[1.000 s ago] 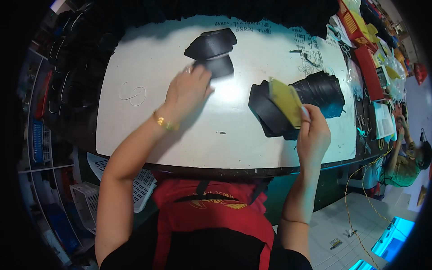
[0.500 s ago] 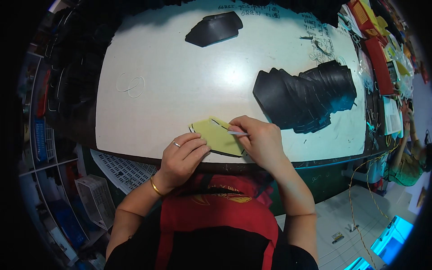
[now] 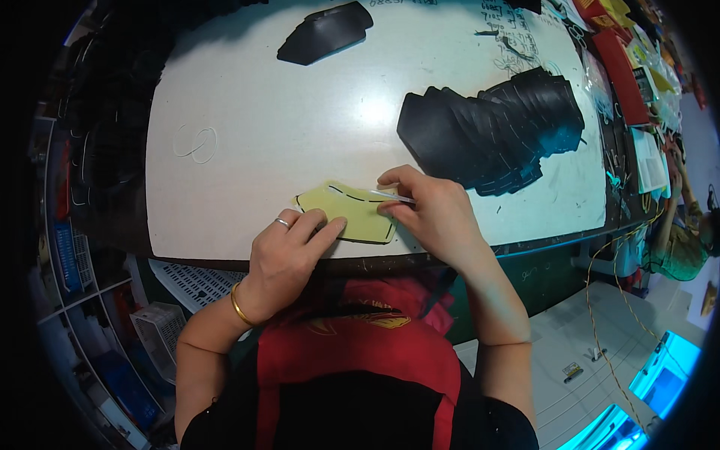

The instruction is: The person places a template over black fabric pieces one by one, marks lines on them using a pen, and stacks the marked pieces together by hand.

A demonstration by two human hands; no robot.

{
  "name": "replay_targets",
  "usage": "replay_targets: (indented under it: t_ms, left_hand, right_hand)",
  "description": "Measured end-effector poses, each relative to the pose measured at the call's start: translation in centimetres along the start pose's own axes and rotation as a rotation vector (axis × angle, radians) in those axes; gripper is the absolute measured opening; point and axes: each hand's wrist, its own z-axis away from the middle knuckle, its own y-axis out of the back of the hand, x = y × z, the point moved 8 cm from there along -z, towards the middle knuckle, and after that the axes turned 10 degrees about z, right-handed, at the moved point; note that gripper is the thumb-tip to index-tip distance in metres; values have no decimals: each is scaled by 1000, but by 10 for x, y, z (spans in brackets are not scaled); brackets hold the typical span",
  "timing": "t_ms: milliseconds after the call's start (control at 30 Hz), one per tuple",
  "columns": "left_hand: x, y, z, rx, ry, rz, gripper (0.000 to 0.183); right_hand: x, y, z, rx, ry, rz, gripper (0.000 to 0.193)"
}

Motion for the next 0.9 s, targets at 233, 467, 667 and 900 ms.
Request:
replay_targets:
  t_ms: [233,467,667,900]
  left_hand:
    - [20,-7,0,-65,-106,-98,41]
    - [41,-29,4,-102,-171,-230,40]
    - [45,-37,20,16,-241,-173,42]
    - [44,-46,23,-41,-236,-164,44]
  right_hand:
    - [-19,25,17,384,247,221,22]
    - [-81,42,3,432,493,278,29]
    - [-115,-10,-35,-33,483,439,34]
    - [-131,-44,-44,-57,738,445,24]
